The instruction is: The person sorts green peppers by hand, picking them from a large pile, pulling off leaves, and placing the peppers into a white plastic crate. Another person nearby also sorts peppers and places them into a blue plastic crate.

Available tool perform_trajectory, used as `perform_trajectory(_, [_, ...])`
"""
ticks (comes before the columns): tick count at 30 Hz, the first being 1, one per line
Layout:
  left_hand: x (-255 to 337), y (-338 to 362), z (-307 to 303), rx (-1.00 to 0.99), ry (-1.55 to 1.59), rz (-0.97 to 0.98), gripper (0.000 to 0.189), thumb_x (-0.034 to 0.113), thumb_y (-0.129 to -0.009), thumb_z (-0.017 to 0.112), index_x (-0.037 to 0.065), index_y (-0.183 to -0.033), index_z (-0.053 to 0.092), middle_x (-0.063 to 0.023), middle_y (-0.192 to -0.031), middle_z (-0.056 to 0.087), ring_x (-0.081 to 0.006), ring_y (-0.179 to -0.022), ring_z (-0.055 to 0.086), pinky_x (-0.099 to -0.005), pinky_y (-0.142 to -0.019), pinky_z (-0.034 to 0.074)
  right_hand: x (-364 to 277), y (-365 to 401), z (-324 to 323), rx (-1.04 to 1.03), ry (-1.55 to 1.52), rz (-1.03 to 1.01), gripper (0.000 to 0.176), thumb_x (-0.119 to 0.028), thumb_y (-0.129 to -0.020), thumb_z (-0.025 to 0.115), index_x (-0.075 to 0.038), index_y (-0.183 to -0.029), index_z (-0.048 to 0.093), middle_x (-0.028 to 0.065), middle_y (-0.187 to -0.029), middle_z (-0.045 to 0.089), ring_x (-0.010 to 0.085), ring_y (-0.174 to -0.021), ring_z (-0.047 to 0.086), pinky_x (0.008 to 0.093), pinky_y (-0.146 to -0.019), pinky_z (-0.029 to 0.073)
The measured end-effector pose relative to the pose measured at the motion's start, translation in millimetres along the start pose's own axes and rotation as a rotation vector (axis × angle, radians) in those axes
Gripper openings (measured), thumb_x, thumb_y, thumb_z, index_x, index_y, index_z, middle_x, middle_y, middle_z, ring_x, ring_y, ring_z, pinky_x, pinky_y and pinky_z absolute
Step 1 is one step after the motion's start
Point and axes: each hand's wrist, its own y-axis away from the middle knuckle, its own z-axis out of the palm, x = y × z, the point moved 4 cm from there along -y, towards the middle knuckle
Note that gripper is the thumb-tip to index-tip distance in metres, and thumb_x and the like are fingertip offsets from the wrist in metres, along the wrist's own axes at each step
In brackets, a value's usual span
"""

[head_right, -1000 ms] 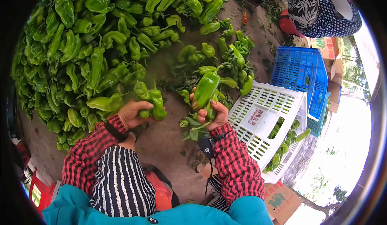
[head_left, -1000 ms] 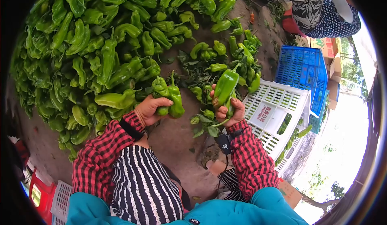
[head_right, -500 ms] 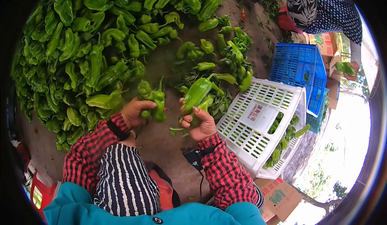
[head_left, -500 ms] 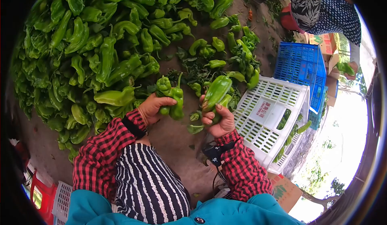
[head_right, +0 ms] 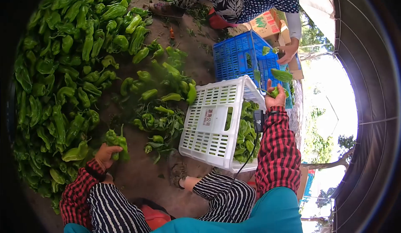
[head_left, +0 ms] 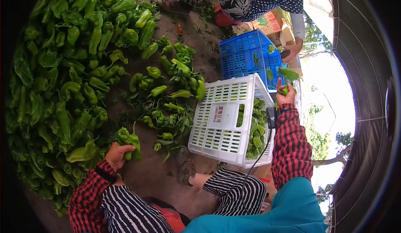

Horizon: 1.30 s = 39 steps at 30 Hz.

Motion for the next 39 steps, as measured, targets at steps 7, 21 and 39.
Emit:
perform_trajectory(7, [23.8,10.6,40.2,-0.331,0.335,0.025,0.04,0.016,-0.082,0.058,0.002,-0.117,0.044,-0.0161,-0.107,0.055,-0.031,-0.101,0.054,-0.0451,-0.09,0.042,178.2,205.5,29.5,-0.468,0.152,0.884,0.035,-0.006,-0.078,0.054,-0.005,-0.112,0.047,0.0104,-0.092,0.047,0.0183,-0.076,0.045,0.0281,-0.06,0.04])
perform_trajectory(21, [-1.4,26.7,58.1,-0.647,-0.129,-0.232,0.054,0.004,-0.072,0.068,0.004,-0.12,0.045,-0.0055,-0.111,0.056,-0.0154,-0.102,0.052,-0.0303,-0.091,0.038,300.5,304.5,-9.6,-0.25,-0.106,0.988,0.017,-0.013,-0.083,0.054,-0.012,-0.098,0.047,0.0052,-0.091,0.05,0.0166,-0.075,0.047,0.026,-0.06,0.04])
perform_trajectory(39, [11.0,6.9,45.7,-0.008,-0.967,0.503,0.077,0.016,-0.061,0.07,0.001,-0.124,0.028,-0.0188,-0.118,0.041,-0.0284,-0.112,0.042,-0.0351,-0.091,0.036,331.6,351.0,-15.6,-0.629,0.323,0.638,0.056,-0.003,-0.07,0.071,-0.015,-0.114,0.04,-0.0003,-0.106,0.047,0.0122,-0.097,0.047,0.0263,-0.081,0.041])
